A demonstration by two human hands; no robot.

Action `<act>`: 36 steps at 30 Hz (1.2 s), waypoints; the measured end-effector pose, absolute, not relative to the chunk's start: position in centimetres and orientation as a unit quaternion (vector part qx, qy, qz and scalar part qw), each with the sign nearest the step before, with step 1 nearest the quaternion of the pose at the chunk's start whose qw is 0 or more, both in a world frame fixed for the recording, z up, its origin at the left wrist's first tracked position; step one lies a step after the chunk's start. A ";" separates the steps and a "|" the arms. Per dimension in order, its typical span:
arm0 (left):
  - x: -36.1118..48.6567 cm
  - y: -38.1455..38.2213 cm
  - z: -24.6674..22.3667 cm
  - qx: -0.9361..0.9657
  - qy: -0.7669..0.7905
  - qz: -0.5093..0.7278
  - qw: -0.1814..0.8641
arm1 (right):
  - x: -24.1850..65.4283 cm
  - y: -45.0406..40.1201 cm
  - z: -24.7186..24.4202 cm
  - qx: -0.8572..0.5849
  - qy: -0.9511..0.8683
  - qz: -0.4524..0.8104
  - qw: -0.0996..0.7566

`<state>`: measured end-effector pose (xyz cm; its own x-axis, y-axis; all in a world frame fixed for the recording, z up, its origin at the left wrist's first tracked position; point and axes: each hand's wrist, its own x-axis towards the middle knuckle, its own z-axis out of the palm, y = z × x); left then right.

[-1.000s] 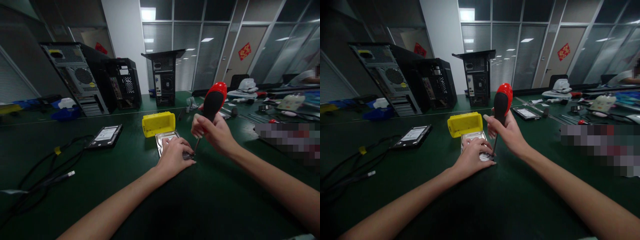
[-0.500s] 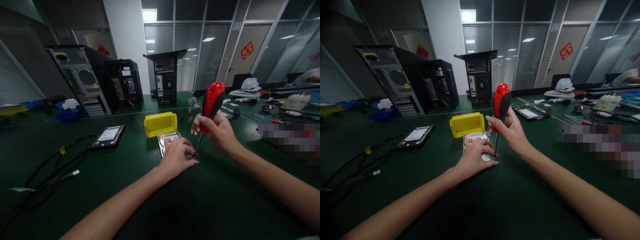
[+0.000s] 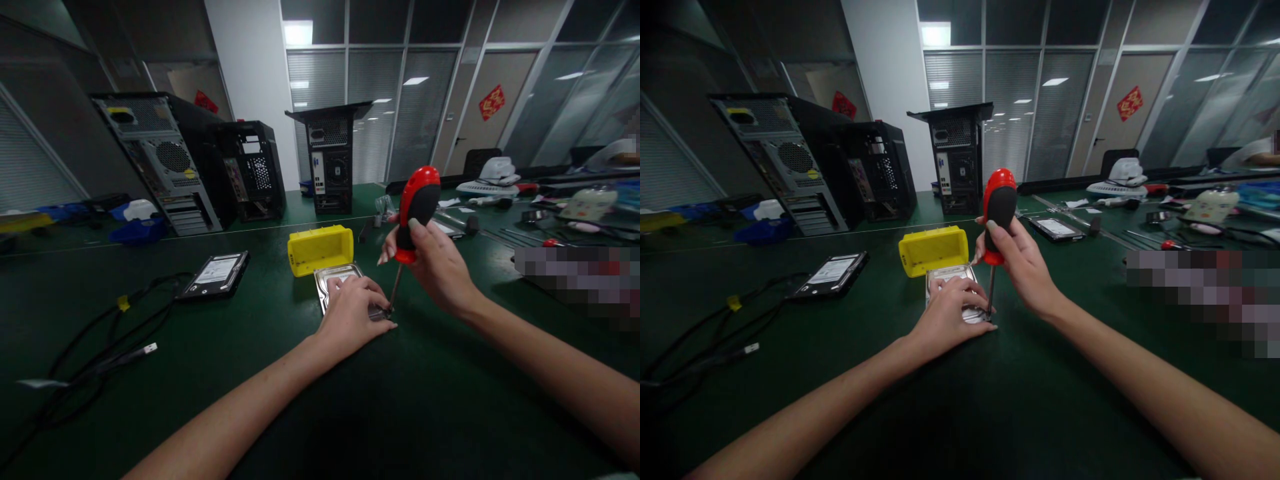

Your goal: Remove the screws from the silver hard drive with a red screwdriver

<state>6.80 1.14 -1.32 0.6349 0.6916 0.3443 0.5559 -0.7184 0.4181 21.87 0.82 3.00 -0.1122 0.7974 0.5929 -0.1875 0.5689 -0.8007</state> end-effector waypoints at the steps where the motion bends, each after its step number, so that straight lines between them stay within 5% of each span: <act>1: 6.8 1.1 -1.4 0.893 0.347 0.250 0.137 | 21.8 0.8 3.0 -0.241 -0.629 0.393 0.626; 36: 6.8 1.5 -1.8 0.893 0.341 0.258 0.138 | 21.5 0.4 3.4 -0.235 -0.608 0.414 0.635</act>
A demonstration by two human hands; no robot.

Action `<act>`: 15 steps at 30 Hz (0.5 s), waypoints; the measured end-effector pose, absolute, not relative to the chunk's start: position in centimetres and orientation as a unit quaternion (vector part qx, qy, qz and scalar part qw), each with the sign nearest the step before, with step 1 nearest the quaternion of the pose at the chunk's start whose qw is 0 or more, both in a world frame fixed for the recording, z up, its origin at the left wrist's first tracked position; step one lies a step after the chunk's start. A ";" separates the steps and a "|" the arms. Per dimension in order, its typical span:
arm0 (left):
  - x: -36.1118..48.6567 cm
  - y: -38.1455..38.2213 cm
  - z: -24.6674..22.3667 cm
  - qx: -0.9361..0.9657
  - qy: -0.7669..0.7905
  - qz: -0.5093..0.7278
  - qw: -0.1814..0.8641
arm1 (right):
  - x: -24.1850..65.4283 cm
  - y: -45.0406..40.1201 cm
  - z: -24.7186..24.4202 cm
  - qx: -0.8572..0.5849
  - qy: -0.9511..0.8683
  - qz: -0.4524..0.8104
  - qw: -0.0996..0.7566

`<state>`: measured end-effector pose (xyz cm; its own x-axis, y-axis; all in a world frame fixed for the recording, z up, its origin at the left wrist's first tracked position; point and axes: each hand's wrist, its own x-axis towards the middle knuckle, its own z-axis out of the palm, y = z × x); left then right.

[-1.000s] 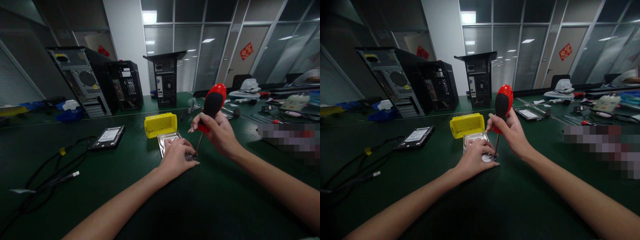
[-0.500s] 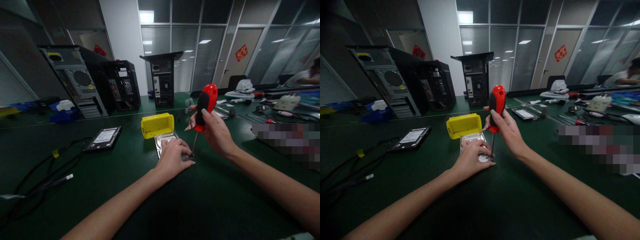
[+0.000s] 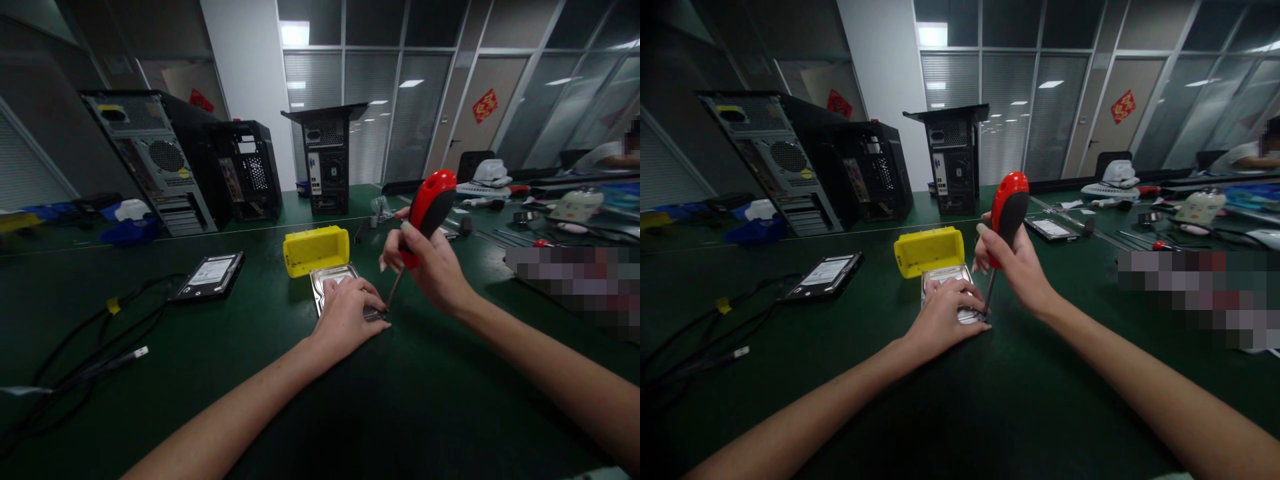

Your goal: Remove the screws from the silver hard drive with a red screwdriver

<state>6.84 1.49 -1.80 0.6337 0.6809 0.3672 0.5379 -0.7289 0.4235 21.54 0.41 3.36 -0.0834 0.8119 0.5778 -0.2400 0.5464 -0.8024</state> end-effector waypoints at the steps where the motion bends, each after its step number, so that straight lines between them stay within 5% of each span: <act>1: 6.8 1.5 -1.7 0.894 0.341 0.256 0.139 | 21.6 0.4 3.3 -0.227 -0.613 0.420 0.629; 15: 6.9 1.3 -1.4 0.894 0.348 0.251 0.131 | 21.9 0.9 3.2 -0.247 -0.627 0.376 0.636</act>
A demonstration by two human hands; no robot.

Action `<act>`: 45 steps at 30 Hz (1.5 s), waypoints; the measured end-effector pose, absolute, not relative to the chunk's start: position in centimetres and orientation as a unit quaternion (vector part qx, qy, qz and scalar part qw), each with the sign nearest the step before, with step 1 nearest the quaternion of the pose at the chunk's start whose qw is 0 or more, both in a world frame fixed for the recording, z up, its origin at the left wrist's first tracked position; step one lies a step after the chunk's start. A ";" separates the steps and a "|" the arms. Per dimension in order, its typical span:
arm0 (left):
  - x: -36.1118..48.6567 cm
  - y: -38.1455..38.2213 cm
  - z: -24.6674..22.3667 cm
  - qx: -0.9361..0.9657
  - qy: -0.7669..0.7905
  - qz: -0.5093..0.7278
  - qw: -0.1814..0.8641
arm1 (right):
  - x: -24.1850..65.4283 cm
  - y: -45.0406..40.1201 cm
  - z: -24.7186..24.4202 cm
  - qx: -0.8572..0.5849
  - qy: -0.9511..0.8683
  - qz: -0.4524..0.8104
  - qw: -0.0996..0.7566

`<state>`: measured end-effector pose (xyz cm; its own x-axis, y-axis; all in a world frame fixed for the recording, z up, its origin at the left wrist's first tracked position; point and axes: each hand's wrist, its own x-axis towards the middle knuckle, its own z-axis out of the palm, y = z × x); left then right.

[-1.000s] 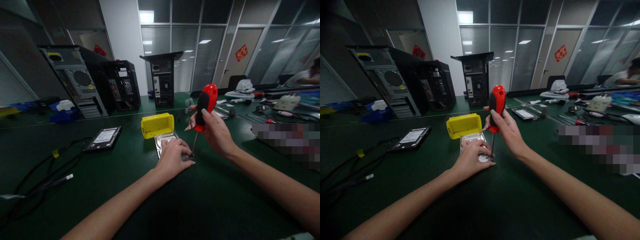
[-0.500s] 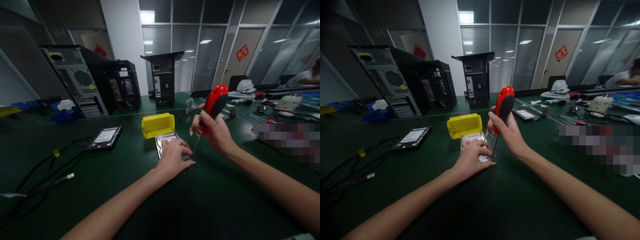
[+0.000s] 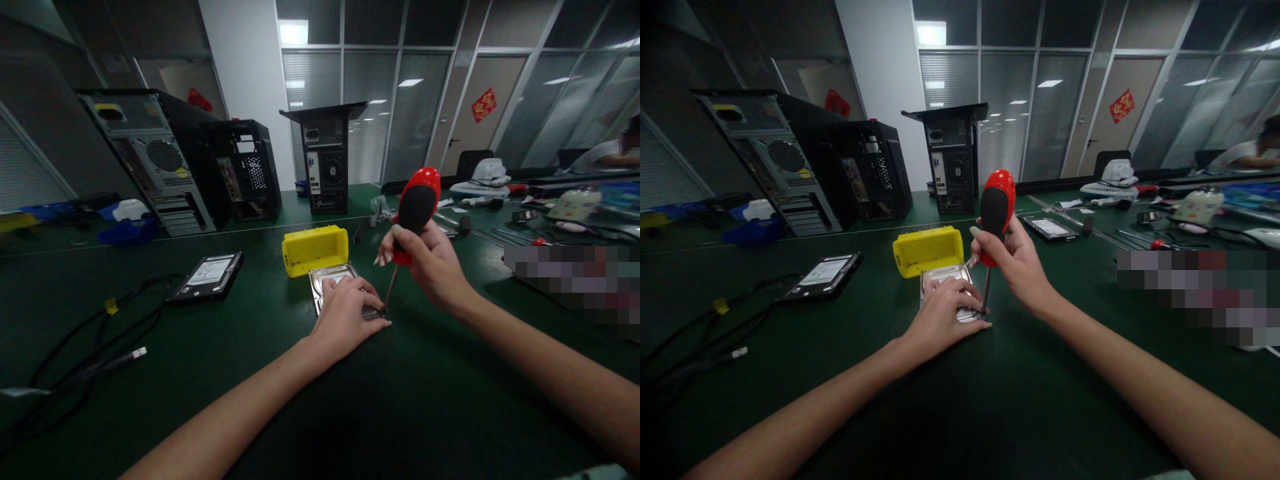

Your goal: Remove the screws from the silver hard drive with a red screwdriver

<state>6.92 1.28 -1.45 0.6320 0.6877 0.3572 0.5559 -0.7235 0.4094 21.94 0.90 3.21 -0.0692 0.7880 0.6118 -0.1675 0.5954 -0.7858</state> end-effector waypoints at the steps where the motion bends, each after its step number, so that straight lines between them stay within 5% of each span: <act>1: 6.9 1.3 -1.4 0.895 0.347 0.249 0.129 | 21.9 0.9 3.2 -0.249 -0.627 0.374 0.637; 45: 6.7 1.3 -1.3 0.901 0.346 0.232 0.118 | 21.4 0.1 3.7 -0.232 -0.609 0.420 0.631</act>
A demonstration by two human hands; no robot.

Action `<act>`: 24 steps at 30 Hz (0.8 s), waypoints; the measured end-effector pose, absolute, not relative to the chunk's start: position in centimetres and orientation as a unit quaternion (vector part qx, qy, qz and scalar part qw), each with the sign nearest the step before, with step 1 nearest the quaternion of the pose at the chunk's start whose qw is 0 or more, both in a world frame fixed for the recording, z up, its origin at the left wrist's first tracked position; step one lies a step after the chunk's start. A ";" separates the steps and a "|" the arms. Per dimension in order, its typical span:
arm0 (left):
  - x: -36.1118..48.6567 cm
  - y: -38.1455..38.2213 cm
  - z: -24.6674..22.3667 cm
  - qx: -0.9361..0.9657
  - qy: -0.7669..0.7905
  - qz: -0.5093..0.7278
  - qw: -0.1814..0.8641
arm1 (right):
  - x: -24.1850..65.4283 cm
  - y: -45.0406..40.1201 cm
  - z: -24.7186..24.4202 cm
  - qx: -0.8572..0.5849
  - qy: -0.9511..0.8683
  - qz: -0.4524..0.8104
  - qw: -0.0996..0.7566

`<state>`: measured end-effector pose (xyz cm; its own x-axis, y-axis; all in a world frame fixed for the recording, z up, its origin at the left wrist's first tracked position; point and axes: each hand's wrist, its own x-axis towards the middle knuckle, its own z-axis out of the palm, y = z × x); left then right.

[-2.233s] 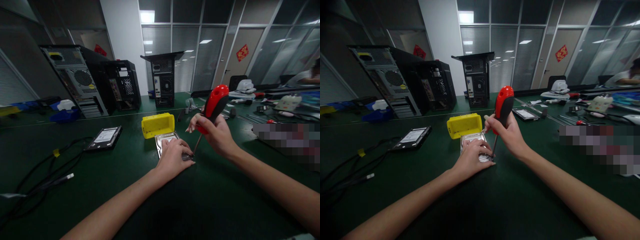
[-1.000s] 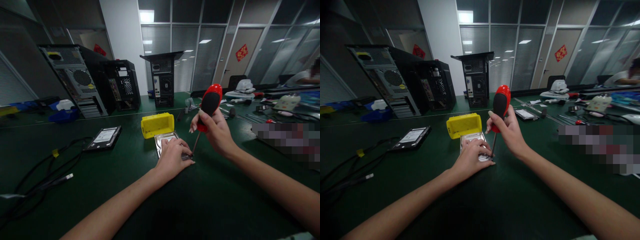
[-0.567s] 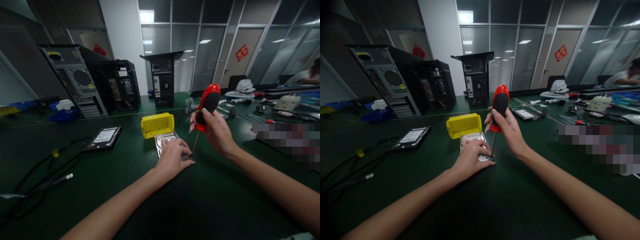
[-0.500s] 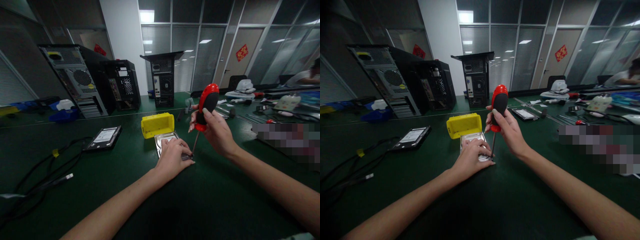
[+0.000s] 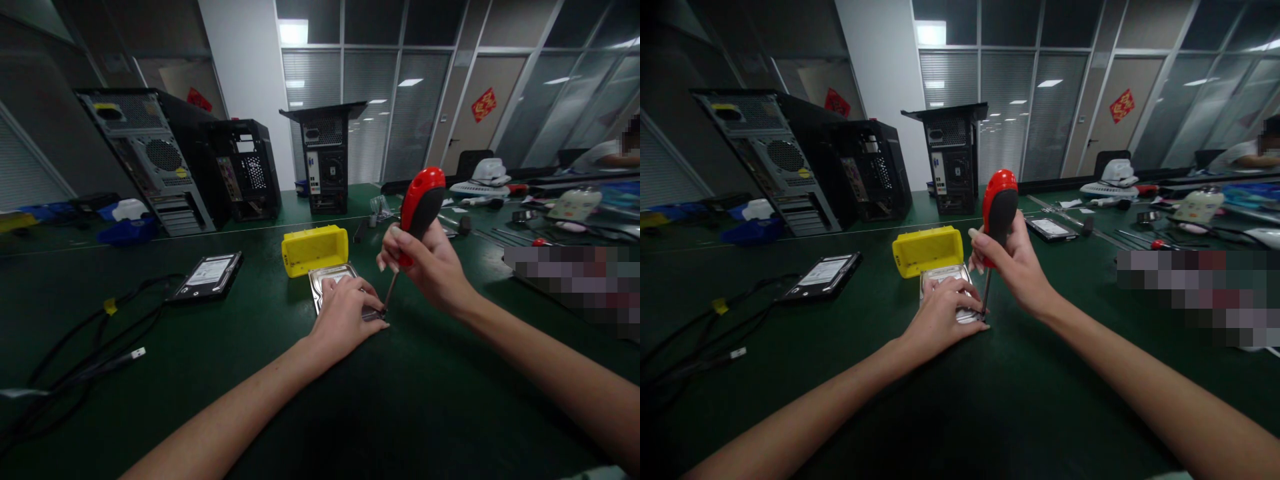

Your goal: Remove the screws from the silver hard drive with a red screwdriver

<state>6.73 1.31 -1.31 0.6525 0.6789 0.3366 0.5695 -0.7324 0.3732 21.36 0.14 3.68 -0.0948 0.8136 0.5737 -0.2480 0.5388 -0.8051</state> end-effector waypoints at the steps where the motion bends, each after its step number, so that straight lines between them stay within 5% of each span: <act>1: 6.7 1.3 -1.3 0.901 0.347 0.233 0.117 | 21.4 0.2 3.7 -0.233 -0.608 0.420 0.632; 24: 6.7 1.2 -1.4 0.900 0.346 0.238 0.117 | 21.6 0.3 3.3 -0.231 -0.634 0.421 0.606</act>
